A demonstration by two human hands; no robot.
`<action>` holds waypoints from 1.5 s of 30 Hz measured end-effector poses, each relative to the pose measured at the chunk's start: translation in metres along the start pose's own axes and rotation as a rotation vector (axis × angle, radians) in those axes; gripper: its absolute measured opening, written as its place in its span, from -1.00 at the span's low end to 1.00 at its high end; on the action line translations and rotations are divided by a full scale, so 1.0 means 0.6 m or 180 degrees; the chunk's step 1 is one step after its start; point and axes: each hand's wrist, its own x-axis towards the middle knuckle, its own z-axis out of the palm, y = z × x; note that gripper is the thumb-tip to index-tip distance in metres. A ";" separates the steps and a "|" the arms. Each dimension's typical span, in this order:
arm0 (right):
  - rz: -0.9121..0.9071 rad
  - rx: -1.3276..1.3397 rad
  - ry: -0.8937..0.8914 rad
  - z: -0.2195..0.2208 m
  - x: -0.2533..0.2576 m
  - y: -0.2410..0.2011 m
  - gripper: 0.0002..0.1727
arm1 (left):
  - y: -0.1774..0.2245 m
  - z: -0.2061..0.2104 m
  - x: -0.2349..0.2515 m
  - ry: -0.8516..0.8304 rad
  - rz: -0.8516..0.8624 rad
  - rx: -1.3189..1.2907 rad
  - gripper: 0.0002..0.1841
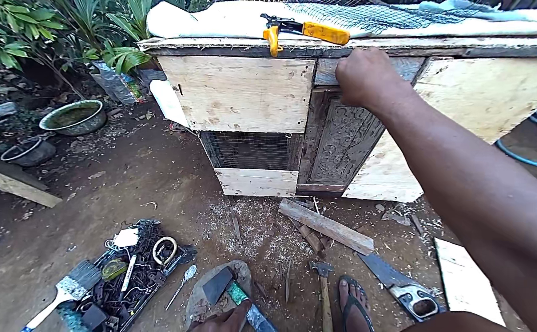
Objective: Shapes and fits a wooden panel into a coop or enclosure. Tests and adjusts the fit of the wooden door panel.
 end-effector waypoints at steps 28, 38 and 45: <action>0.0059 -0.0133 -0.0088 -0.002 -0.003 -0.002 -0.71 | 0.003 0.001 -0.005 -0.0067 0.0023 0.0049 -0.40; 0.0072 -0.0158 -0.0085 0.000 -0.002 -0.001 -0.71 | 0.001 0.003 -0.005 -0.0019 0.0055 0.0070 -0.41; 0.0093 -0.0162 -0.0103 0.001 -0.001 -0.001 -0.71 | 0.002 0.001 -0.006 -0.0033 0.0048 0.0069 -0.40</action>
